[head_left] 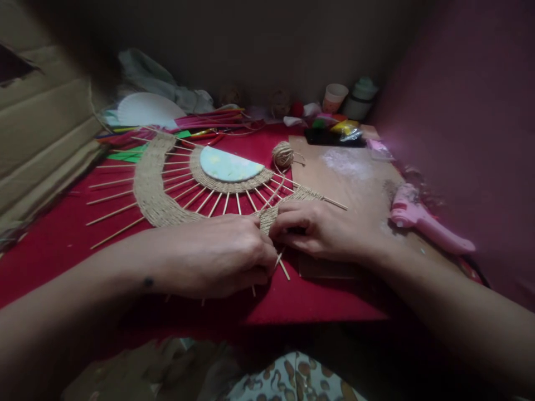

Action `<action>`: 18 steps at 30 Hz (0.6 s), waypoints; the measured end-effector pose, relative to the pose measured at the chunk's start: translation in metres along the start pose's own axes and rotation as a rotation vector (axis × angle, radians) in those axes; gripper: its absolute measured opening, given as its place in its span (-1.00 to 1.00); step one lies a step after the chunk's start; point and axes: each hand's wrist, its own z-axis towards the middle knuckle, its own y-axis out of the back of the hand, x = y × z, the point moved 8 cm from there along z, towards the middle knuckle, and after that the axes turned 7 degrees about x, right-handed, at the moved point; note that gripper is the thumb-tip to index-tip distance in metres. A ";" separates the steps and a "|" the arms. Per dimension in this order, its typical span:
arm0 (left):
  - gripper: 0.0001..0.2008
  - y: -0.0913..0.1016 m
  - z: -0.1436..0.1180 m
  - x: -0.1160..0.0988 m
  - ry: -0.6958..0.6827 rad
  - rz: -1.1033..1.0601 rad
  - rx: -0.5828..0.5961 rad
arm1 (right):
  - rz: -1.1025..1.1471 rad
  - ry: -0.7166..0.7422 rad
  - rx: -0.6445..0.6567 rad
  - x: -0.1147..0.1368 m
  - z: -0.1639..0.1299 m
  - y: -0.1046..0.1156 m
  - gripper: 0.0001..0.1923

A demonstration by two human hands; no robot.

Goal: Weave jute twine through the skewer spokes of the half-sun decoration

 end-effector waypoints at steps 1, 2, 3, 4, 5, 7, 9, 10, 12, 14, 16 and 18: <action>-0.81 -0.003 0.000 -0.003 -0.032 -0.035 0.048 | -0.026 0.036 -0.001 0.001 0.000 -0.001 -0.82; -0.82 -0.004 0.000 -0.006 -0.055 -0.059 0.081 | -0.062 0.070 0.010 0.003 -0.001 -0.002 -0.82; -0.83 -0.004 0.001 -0.009 -0.063 -0.069 0.088 | -0.105 0.099 0.029 0.005 -0.001 -0.004 -0.82; -0.83 -0.005 0.001 -0.011 -0.071 -0.071 0.096 | -0.149 0.119 0.058 0.006 -0.001 -0.006 -0.83; -0.83 -0.006 0.002 -0.013 -0.078 -0.070 0.108 | -0.192 0.129 0.093 0.007 -0.001 -0.008 -0.83; -0.82 -0.009 0.003 -0.018 -0.087 -0.072 0.142 | -0.266 0.143 0.143 0.011 -0.001 -0.010 -0.84; -0.83 -0.011 0.004 -0.022 -0.103 -0.084 0.167 | -0.330 0.148 0.174 0.014 -0.002 -0.010 -0.82; -0.83 -0.011 0.004 -0.024 -0.113 -0.089 0.169 | -0.361 0.151 0.188 0.016 -0.002 -0.010 -0.80; -0.83 -0.010 0.005 -0.027 -0.130 -0.092 0.148 | -0.411 0.160 0.213 0.017 -0.003 -0.013 -0.78; -0.83 -0.010 0.006 -0.028 -0.141 -0.088 0.129 | -0.447 0.171 0.229 0.017 -0.005 -0.016 -0.77; -0.82 -0.014 0.006 -0.030 -0.142 -0.073 0.126 | -0.484 0.188 0.230 0.017 -0.005 -0.019 -0.78; -0.83 -0.019 0.007 -0.031 -0.135 -0.045 0.109 | -0.527 0.209 0.228 0.017 -0.006 -0.021 -0.79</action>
